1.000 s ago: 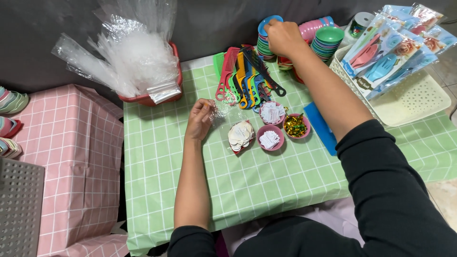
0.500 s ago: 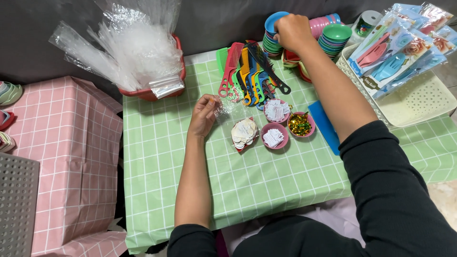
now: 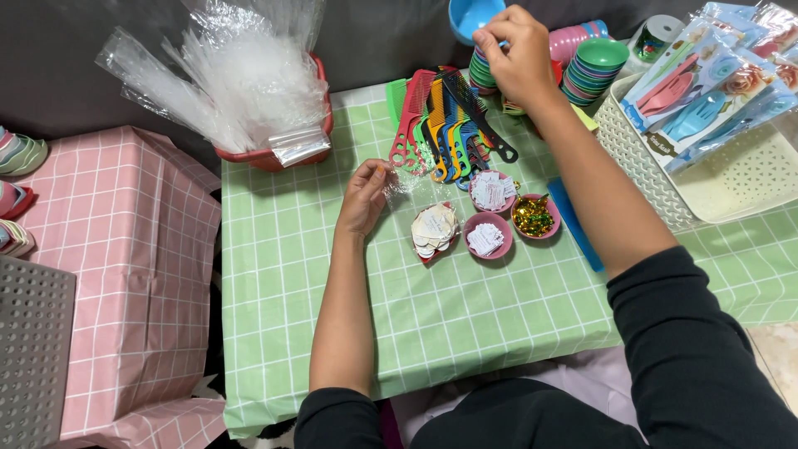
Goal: Packing a blue disc and small decorative items into a plastic bag and sealing it.
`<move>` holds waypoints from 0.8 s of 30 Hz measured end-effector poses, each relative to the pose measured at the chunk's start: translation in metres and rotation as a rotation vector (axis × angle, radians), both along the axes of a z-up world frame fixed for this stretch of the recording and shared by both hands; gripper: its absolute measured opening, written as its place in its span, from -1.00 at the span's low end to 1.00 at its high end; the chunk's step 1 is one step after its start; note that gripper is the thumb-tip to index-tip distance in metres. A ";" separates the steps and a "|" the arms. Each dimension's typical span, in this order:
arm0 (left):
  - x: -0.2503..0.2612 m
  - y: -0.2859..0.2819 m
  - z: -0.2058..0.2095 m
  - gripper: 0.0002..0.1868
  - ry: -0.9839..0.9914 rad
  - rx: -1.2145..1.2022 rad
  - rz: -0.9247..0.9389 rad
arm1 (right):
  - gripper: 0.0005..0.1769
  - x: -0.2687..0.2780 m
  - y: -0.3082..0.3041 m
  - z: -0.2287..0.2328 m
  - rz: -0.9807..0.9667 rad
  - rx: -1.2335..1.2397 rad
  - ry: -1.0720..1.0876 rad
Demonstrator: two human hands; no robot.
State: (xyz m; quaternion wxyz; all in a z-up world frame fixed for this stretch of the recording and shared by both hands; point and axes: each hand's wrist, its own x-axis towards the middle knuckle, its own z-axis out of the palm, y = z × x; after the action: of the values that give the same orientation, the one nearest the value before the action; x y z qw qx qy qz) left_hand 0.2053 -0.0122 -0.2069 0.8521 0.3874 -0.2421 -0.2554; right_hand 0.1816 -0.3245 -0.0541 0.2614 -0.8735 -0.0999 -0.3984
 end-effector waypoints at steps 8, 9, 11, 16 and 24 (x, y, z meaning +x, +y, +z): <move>0.001 -0.001 0.000 -0.91 -0.008 -0.005 -0.003 | -0.75 -0.046 0.076 0.003 0.039 0.205 0.109; 0.001 -0.002 0.001 -0.91 -0.012 -0.004 -0.006 | -0.70 -0.048 0.081 0.001 0.042 0.311 0.156; 0.001 -0.002 0.000 -0.91 -0.014 0.003 -0.017 | -0.66 -0.052 0.088 0.000 0.059 0.369 0.204; -0.001 -0.004 -0.003 -0.91 -0.018 0.004 -0.032 | -0.80 -0.047 0.095 -0.020 0.187 0.622 0.343; -0.005 -0.013 -0.011 -0.80 0.040 0.095 0.052 | -0.80 -0.046 0.100 -0.038 0.211 0.379 0.325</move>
State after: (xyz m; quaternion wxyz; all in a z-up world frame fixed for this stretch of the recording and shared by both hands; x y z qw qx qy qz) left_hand 0.1999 -0.0252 -0.2178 0.8437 0.4286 -0.2025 -0.2520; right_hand 0.1355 -0.2246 -0.0917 0.4730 -0.8462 -0.0705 -0.2351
